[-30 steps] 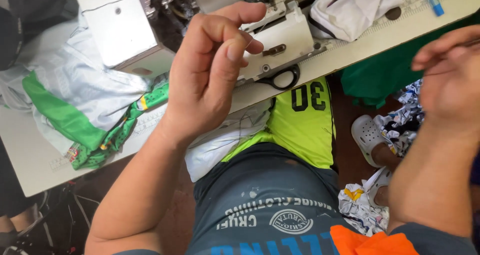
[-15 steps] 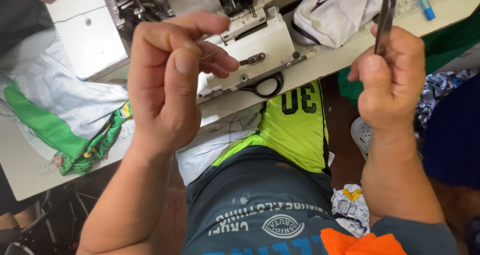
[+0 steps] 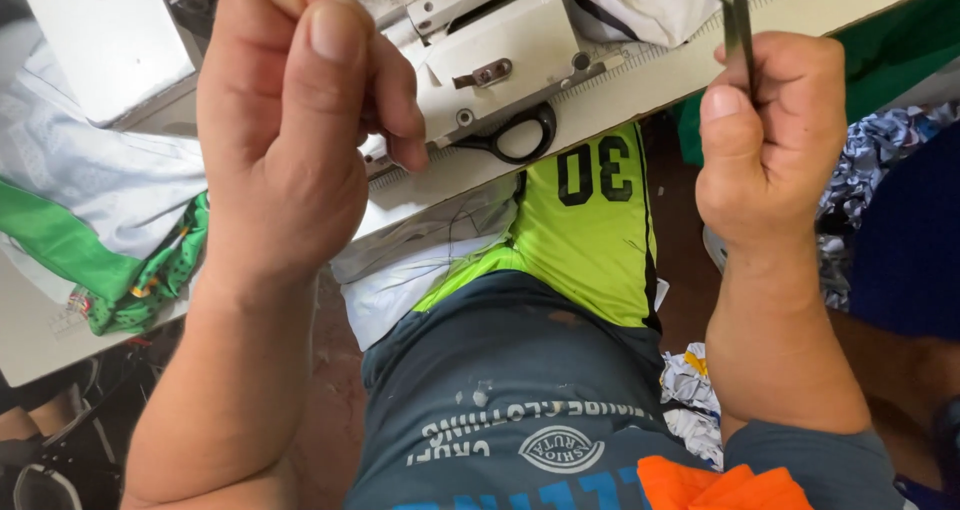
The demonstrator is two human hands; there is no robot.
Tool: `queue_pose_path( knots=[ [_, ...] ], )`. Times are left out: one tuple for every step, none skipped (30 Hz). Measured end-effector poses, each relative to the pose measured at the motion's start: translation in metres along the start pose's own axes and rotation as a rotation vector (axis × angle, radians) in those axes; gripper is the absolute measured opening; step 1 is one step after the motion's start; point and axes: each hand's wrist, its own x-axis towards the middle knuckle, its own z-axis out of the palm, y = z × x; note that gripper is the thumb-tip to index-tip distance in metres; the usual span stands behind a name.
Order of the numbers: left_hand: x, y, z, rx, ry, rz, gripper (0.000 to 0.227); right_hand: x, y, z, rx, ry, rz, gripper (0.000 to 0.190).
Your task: Threading an industrial sewing machine using tweezers and hands to guide the thread through various points.
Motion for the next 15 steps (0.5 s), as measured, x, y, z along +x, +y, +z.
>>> queue_pose_path(
  knots=[
    [-0.001, -0.002, -0.001, 0.045, -0.005, -0.001, 0.023, 0.000, -0.004, 0.000, -0.068, -0.005, -0.032, 0.033],
    [-0.001, -0.004, -0.001, 0.042, -0.004, -0.007, 0.023, 0.001, -0.006, 0.002, -0.069, -0.010, -0.027, 0.033],
    [0.000, -0.006, -0.002, 0.079, 0.002, -0.044, 0.020, 0.005, -0.007, 0.004, -0.022, -0.037, -0.059, 0.032],
    [0.001, -0.007, -0.002, 0.116, 0.007, -0.080, 0.018, 0.008, -0.009, 0.005, 0.024, -0.064, -0.090, 0.034],
    [0.002, -0.008, -0.003, 0.115, 0.008, -0.079, 0.018, 0.012, -0.016, 0.007, 0.023, -0.065, -0.091, 0.034],
    [0.003, -0.009, -0.004, 0.178, 0.001, -0.083, 0.021, 0.016, -0.023, 0.008, -0.059, -0.090, -0.088, 0.024],
    [0.004, -0.010, -0.004, 0.241, -0.006, -0.085, 0.024, 0.019, -0.030, 0.009, -0.140, -0.113, -0.085, 0.015],
    [0.004, -0.012, -0.004, 0.239, -0.006, -0.083, 0.024, 0.025, -0.037, 0.012, -0.142, -0.113, -0.086, 0.015],
    [0.005, -0.014, -0.004, 0.201, 0.000, -0.091, 0.024, 0.032, -0.044, 0.015, -0.199, -0.132, -0.139, 0.018],
    [0.006, -0.016, -0.003, 0.164, 0.005, -0.099, 0.024, 0.039, -0.050, 0.018, -0.255, -0.153, -0.192, 0.022],
    [0.006, -0.017, -0.003, 0.161, 0.006, -0.100, 0.024, 0.044, -0.045, 0.022, -0.257, -0.156, -0.192, 0.022],
    [0.007, -0.019, -0.003, 0.172, 0.008, -0.101, 0.025, 0.049, -0.039, 0.026, -0.400, -0.160, -0.257, 0.010],
    [0.008, -0.021, -0.004, 0.184, 0.010, -0.098, 0.026, 0.054, -0.033, 0.030, -0.541, -0.162, -0.324, 0.010],
    [0.006, -0.020, -0.003, 0.182, 0.011, -0.096, 0.026, 0.055, -0.030, 0.034, -0.544, -0.162, -0.326, 0.010],
    [0.007, -0.019, -0.003, 0.188, 0.007, -0.101, 0.026, 0.059, -0.025, 0.037, -0.694, -0.168, -0.284, 0.025]
  ],
)
